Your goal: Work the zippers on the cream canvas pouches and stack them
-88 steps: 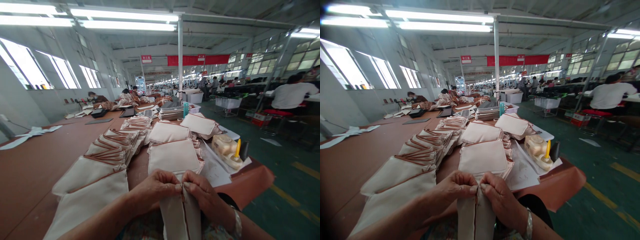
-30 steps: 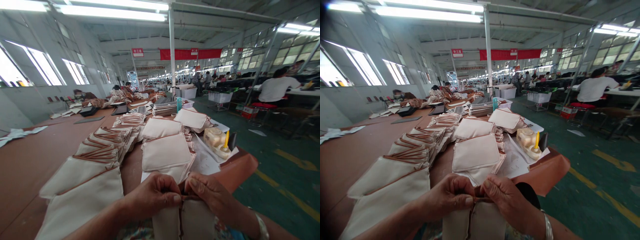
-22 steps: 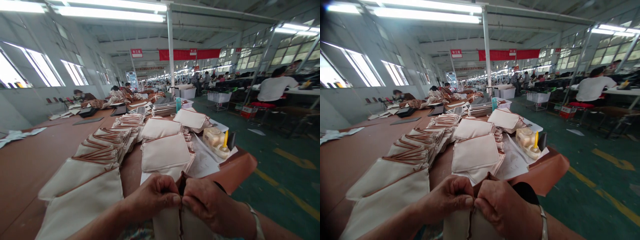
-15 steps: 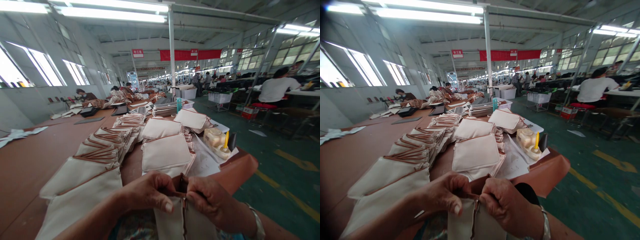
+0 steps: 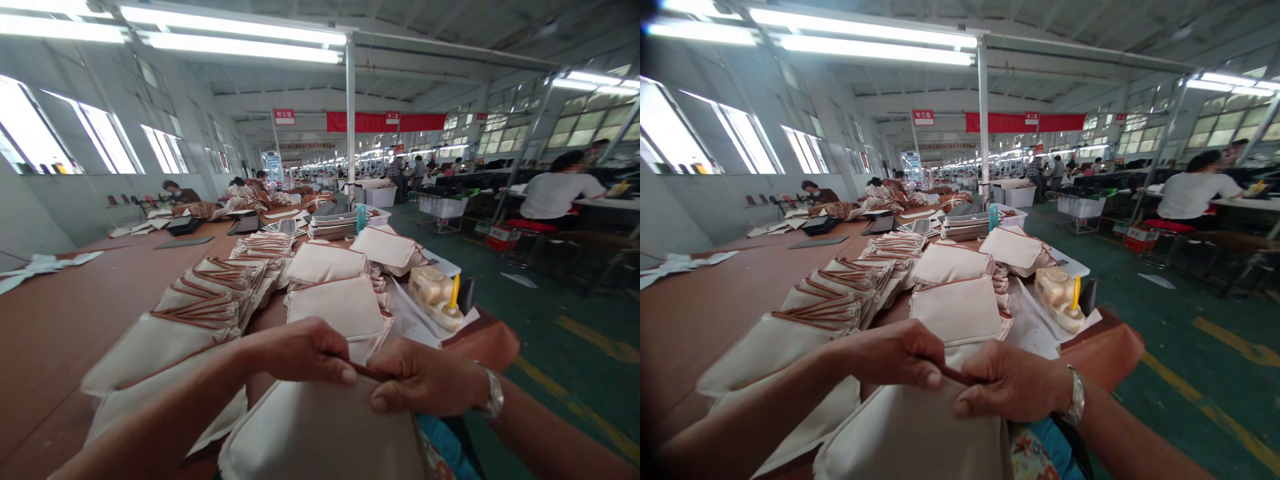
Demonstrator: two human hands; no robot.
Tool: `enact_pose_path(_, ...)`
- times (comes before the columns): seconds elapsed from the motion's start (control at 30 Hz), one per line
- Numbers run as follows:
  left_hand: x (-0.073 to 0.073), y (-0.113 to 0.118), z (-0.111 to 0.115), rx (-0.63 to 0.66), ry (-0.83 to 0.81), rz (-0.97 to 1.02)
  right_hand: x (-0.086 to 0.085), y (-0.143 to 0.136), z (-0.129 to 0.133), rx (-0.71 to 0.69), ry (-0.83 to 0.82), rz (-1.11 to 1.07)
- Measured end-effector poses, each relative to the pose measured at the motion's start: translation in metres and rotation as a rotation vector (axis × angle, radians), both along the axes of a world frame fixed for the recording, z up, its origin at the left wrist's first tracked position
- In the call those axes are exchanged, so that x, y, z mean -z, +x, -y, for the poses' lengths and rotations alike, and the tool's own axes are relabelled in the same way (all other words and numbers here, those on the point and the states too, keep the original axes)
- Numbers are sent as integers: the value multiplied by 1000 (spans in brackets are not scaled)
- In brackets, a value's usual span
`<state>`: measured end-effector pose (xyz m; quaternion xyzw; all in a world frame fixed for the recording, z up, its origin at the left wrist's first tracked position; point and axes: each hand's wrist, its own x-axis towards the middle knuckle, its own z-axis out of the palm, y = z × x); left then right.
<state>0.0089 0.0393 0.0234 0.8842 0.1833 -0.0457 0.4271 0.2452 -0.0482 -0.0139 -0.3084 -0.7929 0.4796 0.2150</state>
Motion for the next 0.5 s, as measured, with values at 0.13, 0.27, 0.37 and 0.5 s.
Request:
enact_pose_path(0.13,11,-44,-28,-43,-209,-168,1,36,4,109,86,36)
enact_pose_path(0.27,18,-38,-9,-53,-212,-68,11,41,4,132,-5,181)
enact_pose_path(0.37,11,-4,17,-61,-119,65,13,5,6,112,-55,-42)
enact_pose_path(0.5,5,10,23,-60,-287,106,14,-31,12,173,-78,-265)
